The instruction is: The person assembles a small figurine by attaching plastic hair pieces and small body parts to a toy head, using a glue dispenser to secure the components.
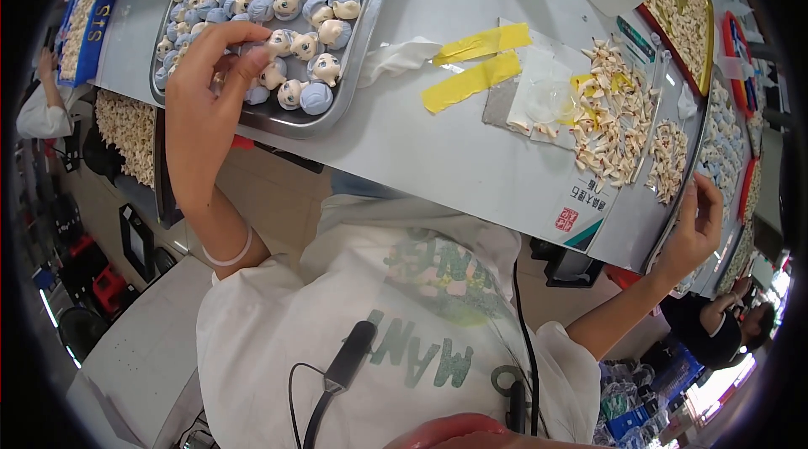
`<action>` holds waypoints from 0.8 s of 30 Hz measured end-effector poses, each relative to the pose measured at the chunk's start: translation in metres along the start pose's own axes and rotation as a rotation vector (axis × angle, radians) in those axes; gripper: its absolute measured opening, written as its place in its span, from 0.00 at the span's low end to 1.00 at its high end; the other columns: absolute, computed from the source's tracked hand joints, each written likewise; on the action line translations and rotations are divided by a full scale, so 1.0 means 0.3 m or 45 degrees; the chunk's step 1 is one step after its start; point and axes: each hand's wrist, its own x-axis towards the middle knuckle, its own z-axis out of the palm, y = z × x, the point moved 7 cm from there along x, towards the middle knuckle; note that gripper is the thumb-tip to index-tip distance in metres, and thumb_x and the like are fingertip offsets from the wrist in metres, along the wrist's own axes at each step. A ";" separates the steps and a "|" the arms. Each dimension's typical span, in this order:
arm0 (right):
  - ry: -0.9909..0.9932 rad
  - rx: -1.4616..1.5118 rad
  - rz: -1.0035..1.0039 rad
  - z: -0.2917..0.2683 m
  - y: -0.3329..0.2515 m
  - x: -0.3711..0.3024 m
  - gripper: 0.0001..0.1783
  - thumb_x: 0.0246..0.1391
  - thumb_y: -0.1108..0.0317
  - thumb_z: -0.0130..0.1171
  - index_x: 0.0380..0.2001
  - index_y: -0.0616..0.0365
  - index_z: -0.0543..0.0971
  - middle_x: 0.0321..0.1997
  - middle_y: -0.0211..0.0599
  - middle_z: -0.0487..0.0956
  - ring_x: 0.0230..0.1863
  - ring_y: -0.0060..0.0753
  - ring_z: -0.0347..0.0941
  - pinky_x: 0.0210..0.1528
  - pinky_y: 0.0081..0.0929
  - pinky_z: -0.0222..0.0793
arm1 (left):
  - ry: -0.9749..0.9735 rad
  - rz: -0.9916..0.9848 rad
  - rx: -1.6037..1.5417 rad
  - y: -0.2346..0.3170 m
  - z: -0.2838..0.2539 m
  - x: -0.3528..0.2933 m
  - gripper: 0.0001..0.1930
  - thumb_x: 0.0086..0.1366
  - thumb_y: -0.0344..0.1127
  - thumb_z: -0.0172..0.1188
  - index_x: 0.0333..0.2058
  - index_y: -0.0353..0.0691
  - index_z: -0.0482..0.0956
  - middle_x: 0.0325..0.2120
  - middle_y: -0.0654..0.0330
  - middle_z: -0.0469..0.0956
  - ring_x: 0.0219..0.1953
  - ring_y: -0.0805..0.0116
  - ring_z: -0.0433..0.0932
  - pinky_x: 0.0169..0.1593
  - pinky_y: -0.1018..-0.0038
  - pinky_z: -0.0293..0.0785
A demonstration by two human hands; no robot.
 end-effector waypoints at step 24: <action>-0.020 0.297 0.092 0.030 -0.011 0.001 0.07 0.42 0.82 0.53 0.30 0.67 0.75 0.35 0.36 0.74 0.36 0.22 0.68 0.40 0.16 0.64 | -0.482 0.138 -1.532 0.283 0.357 -0.147 0.13 0.49 0.26 0.59 0.35 0.30 0.70 0.35 0.51 0.69 0.37 0.68 0.68 0.41 0.78 0.64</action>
